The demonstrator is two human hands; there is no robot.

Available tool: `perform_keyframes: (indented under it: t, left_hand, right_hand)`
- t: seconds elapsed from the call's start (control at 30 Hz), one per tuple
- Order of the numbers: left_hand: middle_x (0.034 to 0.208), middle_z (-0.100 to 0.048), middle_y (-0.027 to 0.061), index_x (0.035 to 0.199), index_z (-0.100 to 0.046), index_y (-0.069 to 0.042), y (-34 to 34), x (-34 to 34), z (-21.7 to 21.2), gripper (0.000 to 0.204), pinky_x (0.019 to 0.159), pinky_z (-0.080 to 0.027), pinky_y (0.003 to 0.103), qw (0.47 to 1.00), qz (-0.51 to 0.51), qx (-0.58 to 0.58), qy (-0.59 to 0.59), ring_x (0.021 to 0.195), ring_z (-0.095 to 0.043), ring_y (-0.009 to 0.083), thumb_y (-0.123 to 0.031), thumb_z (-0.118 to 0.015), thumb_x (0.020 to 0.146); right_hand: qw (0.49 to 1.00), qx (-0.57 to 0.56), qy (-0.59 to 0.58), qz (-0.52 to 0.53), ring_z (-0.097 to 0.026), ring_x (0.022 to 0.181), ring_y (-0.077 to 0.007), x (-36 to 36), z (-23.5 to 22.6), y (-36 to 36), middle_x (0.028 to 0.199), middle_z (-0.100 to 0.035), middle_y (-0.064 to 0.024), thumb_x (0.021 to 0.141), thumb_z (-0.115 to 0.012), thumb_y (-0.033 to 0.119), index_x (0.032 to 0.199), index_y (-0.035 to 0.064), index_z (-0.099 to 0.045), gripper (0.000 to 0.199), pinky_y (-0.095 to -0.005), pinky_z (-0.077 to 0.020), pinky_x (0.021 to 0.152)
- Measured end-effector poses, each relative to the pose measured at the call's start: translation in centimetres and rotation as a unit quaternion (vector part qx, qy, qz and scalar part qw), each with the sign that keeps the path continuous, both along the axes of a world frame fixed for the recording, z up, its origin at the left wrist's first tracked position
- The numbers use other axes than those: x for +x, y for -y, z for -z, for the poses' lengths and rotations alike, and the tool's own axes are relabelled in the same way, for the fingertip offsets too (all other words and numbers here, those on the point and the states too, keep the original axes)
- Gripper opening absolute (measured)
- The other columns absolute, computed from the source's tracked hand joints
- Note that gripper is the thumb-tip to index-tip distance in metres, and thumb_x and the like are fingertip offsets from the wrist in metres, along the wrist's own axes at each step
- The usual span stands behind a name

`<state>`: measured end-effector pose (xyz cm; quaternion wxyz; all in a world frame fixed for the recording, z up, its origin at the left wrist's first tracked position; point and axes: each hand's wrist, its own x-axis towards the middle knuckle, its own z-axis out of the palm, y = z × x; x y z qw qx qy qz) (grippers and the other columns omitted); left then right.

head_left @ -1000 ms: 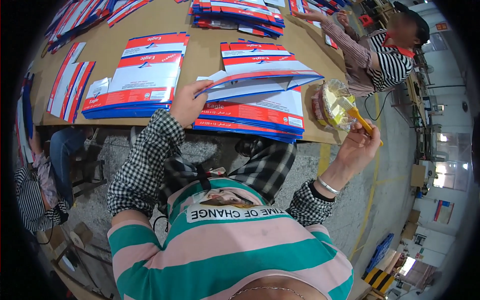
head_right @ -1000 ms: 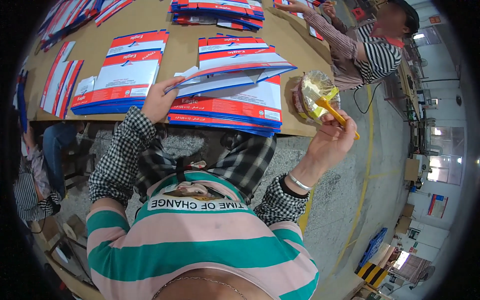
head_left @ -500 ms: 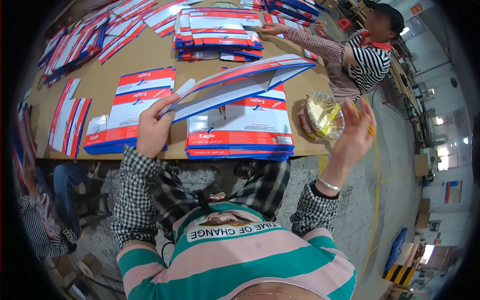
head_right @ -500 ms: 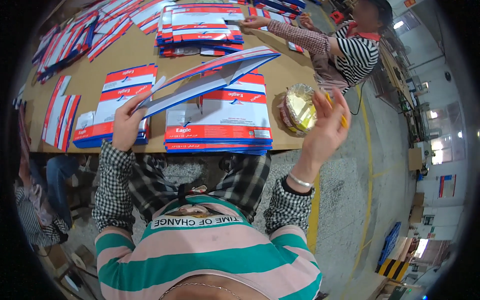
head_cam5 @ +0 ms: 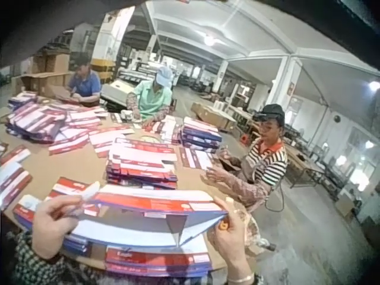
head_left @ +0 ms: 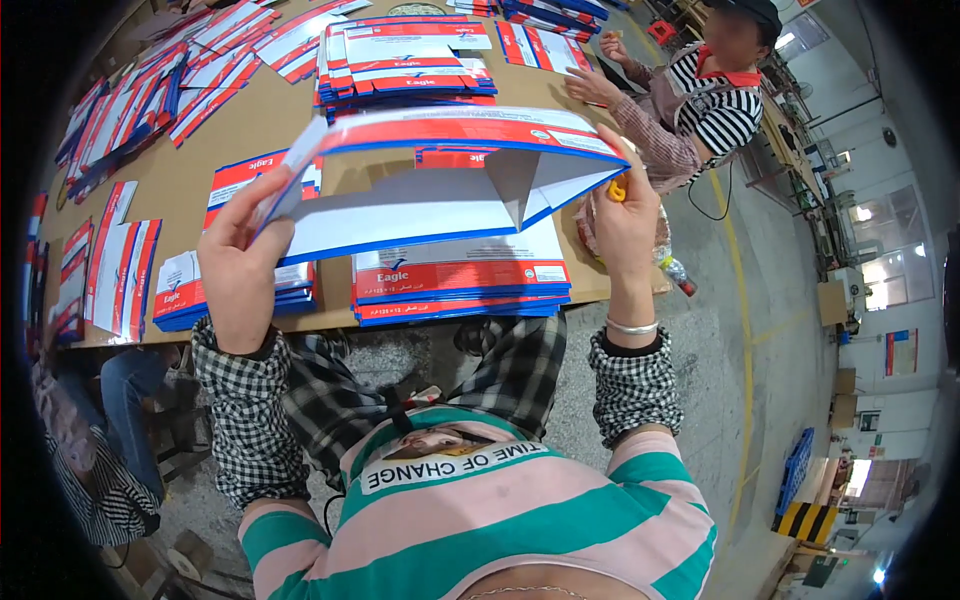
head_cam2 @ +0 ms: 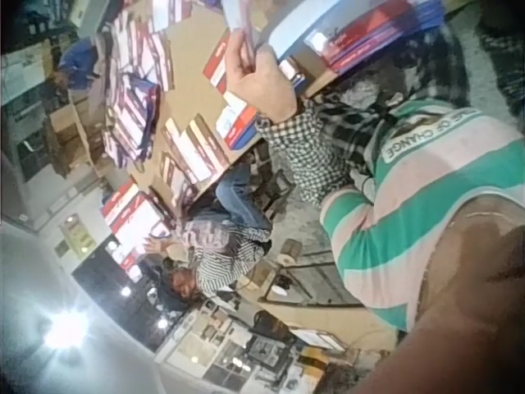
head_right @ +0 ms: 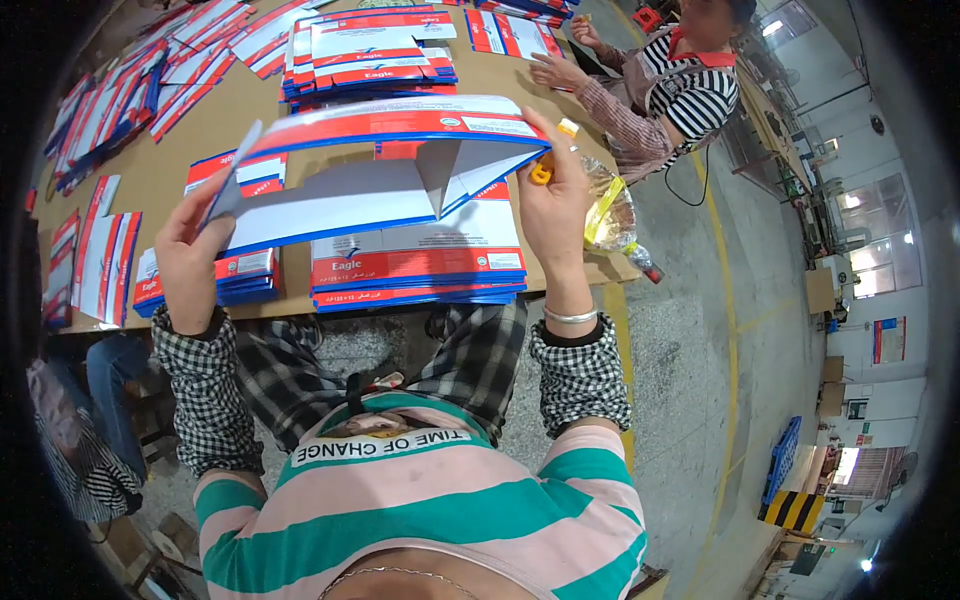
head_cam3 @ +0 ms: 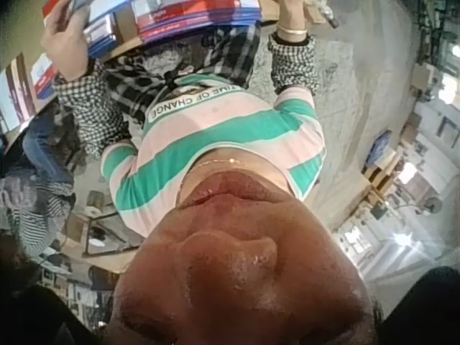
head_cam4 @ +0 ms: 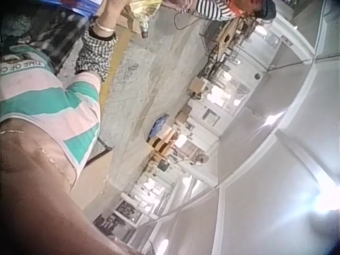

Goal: Applying glue using a brush to specific sections of paper packaging for assembly.

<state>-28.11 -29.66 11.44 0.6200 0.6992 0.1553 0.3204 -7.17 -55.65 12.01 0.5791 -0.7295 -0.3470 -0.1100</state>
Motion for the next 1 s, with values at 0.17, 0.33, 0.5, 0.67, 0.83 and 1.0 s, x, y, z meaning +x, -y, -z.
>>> perform_keyframes:
  t: [0.17,0.33,0.5,0.67,0.83,1.0]
  left_hand:
    - [0.111,-0.057,0.0102,0.11,-0.056,0.004,1.6,0.5,-2.6,0.035,0.082,-0.043,0.023,0.998,-0.051,0.02,0.026,0.096,-0.055,0.0134,0.005,-0.053,0.074]
    - [0.119,-0.053,0.0133,0.114,-0.054,0.004,2.8,0.8,-4.6,0.04,0.087,-0.042,0.027,0.987,-0.064,0.123,0.081,0.104,-0.053,0.0182,0.006,-0.053,0.074]
    - [0.13,-0.041,0.0218,0.13,-0.03,0.009,4.0,1.4,-6.4,0.064,0.097,-0.035,0.031,0.921,-0.165,0.064,0.348,0.116,-0.045,0.023,0.008,-0.056,0.072]
    - [0.13,-0.038,0.0232,0.13,-0.025,0.01,3.5,3.2,-5.2,0.065,0.098,-0.032,0.032,0.91,-0.275,0.013,0.311,0.117,-0.043,0.0241,0.007,-0.055,0.073]
    - [0.114,-0.048,0.016,0.126,-0.031,0.005,2.6,4.3,-2.3,0.053,0.085,-0.041,0.029,0.947,-0.223,-0.04,0.227,0.1,-0.051,0.0215,0.008,-0.05,0.077]
    - [0.101,-0.057,0.0148,0.109,-0.046,0.007,-6.4,1.1,4.8,0.029,0.077,-0.043,0.032,0.935,-0.326,-0.013,0.139,0.086,-0.055,0.0229,0.007,-0.046,0.079]
  right_hand:
    - [1.0,-0.017,-0.006,0.001,-0.052,0.094,-0.0085,-0.5,0.9,-0.5,0.109,-0.056,-0.006,0.083,-0.052,-0.006,0.119,0.0015,-0.052,0.037,-0.0185,-0.0423,0.078]
    - [0.995,0.031,-0.092,0.032,-0.054,0.098,-0.0152,-0.8,1.2,-0.2,0.107,-0.058,-0.0114,0.077,-0.05,-0.01,0.118,0.0011,-0.053,0.043,-0.0244,-0.0409,0.086]
    - [0.998,-0.025,0.008,0.056,-0.054,0.09,-0.0155,-0.8,1.5,-1.0,0.1,-0.058,-0.0111,0.073,-0.047,-0.013,0.114,0.0011,-0.057,0.044,-0.0234,-0.0403,0.082]
    - [0.998,0.03,0.039,0.037,-0.05,0.081,-0.016,-2.4,2.2,-3.4,0.087,-0.052,-0.0078,0.069,-0.044,-0.015,0.114,0.0041,-0.059,0.051,-0.0233,-0.0392,0.074]
    - [0.998,-0.003,0.049,0.039,-0.049,0.08,-0.0182,-2.9,3.3,-4.7,0.084,-0.048,-0.0094,0.067,-0.044,-0.015,0.115,0.0067,-0.059,0.054,-0.0254,-0.0398,0.073]
    - [0.997,-0.022,0.065,0.021,-0.049,0.079,-0.0187,-5.1,3.7,-6.4,0.083,-0.051,-0.0075,0.081,-0.053,-0.003,0.115,0.007,-0.058,0.036,-0.0283,-0.0401,0.072]
